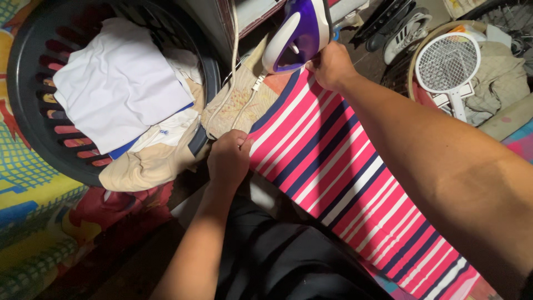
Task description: The person unfolds a striped shirt and places it on an ironing board. They then use a purple iron to press the shirt, smoothing out wrinkles across the fabric.
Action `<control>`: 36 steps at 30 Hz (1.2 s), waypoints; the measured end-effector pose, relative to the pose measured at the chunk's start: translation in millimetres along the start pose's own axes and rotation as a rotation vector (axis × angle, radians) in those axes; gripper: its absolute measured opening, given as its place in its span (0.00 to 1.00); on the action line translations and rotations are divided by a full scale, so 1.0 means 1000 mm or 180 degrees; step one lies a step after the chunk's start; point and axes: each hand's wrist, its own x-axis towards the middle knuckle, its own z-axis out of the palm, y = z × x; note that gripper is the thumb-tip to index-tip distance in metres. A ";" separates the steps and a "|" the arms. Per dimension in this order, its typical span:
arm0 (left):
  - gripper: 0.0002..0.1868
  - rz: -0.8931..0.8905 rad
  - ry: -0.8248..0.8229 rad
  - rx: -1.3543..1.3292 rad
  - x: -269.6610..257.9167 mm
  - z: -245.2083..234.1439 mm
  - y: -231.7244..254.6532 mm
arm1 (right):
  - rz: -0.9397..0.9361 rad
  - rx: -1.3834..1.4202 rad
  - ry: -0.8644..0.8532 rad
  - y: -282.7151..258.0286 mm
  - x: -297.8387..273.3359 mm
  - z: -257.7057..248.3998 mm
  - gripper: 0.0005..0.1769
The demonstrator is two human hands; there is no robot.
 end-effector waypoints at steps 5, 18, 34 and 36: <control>0.11 0.0380 0.0383 0.0239 -0.006 -0.006 0.016 | -0.0094 -0.0139 0.0328 0.006 -0.009 -0.004 0.12; 0.12 0.2026 -0.0963 0.0413 0.117 0.113 0.124 | 0.1162 0.0794 0.1534 0.056 -0.252 -0.001 0.16; 0.27 0.0685 -0.2137 0.2468 0.237 0.179 0.177 | 0.2505 0.0560 0.0401 0.001 -0.338 0.025 0.32; 0.25 0.0528 -0.1854 0.2310 0.244 0.181 0.172 | 0.2465 0.0453 0.0439 0.003 -0.339 0.033 0.33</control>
